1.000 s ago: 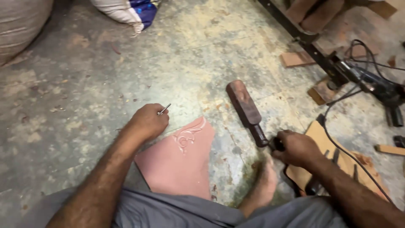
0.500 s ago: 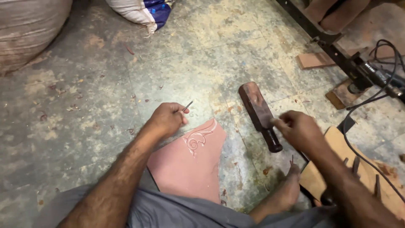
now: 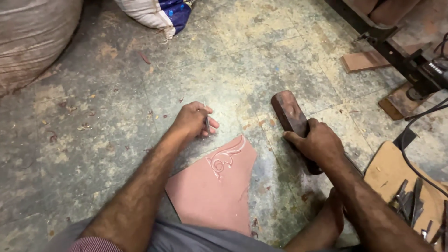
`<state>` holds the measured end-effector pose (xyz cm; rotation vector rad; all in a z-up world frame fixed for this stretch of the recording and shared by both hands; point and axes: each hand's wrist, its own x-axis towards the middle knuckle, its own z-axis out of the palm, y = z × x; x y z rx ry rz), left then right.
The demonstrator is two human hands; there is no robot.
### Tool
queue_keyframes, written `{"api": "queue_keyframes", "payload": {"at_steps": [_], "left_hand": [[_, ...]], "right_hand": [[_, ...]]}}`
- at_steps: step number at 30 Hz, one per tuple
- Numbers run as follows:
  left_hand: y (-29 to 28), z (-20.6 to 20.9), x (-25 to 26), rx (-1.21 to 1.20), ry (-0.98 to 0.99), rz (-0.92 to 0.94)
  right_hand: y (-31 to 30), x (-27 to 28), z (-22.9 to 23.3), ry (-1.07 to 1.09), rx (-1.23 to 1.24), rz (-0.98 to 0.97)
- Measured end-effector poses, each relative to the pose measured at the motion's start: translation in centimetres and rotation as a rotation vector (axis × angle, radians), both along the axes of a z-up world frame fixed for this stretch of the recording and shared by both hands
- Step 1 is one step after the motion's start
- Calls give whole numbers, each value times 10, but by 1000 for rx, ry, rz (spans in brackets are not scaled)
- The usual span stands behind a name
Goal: The person uses a wooden mallet and a metal tool to carve a design into a piece of pink material. They repeatedly strike the tool with the mallet to follow the pattern before switching to a different metal tool.
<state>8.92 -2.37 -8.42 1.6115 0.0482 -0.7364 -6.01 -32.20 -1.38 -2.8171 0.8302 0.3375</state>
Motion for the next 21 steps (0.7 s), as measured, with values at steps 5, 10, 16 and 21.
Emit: {"api": "queue_keyframes", "payload": {"at_steps": [5, 10, 16, 21], "left_hand": [[-13, -21, 13, -21, -34, -30], [-7, -10, 17, -60, 35, 30], [-12, 7, 6, -162, 80, -44], [-31, 55, -40, -81, 383, -539]], "right_hand": [[-2, 4, -4, 23, 21, -18], [-3, 10, -9, 83, -31, -11], [-1, 13, -4, 123, -30, -17], [-2, 11, -4, 126, -32, 4]]}}
